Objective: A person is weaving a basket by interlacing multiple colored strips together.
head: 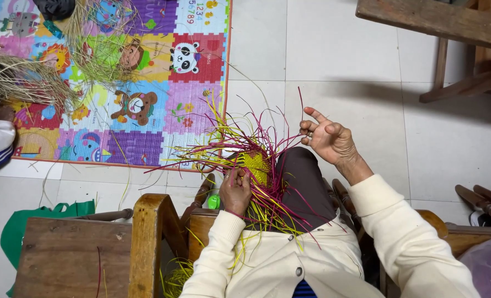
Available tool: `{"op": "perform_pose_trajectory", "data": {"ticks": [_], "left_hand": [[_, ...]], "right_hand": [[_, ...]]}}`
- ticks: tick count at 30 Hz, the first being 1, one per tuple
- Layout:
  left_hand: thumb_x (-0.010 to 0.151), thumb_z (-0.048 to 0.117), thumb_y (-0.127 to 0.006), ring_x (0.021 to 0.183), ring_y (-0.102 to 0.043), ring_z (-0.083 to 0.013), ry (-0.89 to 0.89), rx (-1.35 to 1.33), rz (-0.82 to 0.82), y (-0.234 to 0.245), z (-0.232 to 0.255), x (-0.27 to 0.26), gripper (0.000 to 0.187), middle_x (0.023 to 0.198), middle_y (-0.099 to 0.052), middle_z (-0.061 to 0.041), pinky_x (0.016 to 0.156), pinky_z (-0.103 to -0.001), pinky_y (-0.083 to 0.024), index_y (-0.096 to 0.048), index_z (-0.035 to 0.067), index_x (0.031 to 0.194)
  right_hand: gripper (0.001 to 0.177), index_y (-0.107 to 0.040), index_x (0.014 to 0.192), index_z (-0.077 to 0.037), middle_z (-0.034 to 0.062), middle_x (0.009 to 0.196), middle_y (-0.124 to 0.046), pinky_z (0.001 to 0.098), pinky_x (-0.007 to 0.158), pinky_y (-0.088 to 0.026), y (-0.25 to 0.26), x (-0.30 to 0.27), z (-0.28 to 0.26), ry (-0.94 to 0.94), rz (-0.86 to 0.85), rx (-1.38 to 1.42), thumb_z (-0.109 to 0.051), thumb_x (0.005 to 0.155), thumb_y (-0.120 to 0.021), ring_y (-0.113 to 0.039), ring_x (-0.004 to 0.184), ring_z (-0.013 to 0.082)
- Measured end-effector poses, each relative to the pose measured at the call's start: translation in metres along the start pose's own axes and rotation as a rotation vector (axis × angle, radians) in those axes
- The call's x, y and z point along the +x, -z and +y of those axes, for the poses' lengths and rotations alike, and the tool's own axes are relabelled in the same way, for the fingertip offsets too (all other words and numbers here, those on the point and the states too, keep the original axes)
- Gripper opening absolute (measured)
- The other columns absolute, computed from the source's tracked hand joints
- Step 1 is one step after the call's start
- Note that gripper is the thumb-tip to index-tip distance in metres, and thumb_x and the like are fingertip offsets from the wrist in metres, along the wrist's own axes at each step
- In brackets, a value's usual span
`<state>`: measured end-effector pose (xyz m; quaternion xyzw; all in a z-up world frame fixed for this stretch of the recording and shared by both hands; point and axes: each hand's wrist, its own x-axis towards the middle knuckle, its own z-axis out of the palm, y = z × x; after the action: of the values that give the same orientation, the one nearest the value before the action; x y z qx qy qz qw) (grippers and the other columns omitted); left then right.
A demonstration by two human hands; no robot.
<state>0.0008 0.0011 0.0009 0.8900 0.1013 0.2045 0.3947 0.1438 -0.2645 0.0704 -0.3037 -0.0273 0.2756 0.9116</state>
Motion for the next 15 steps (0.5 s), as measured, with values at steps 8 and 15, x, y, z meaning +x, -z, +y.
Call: {"op": "perform_pose_trajectory", "data": {"ticks": [8,15], "left_hand": [[0.080,0.024,-0.073,0.057,-0.060,-0.0274,-0.025,0.013,-0.010,-0.003,-0.010,0.001,0.015,0.057,-0.049,-0.002,0.053,-0.037,-0.050,-0.059,0.018,0.081],[0.084,0.024,-0.068,0.046,-0.045,-0.0185,-0.031,0.057,0.017,-0.004,-0.012,-0.001,0.015,0.052,-0.043,0.002,0.045,-0.039,-0.039,-0.056,0.018,0.078]], "right_hand": [[0.065,-0.054,0.120,-0.005,0.0061,0.079,-0.066,0.0203,0.064,-0.047,-0.019,-0.027,-0.018,-0.002,0.342,-0.753,-0.007,0.060,-0.079,-0.060,0.070,0.0111],[0.053,-0.057,0.122,-0.005,0.0100,0.090,-0.062,0.0369,0.082,-0.051,-0.120,-0.125,-0.139,-0.137,0.760,-1.304,0.000,0.073,-0.074,-0.061,0.085,0.0234]]}}
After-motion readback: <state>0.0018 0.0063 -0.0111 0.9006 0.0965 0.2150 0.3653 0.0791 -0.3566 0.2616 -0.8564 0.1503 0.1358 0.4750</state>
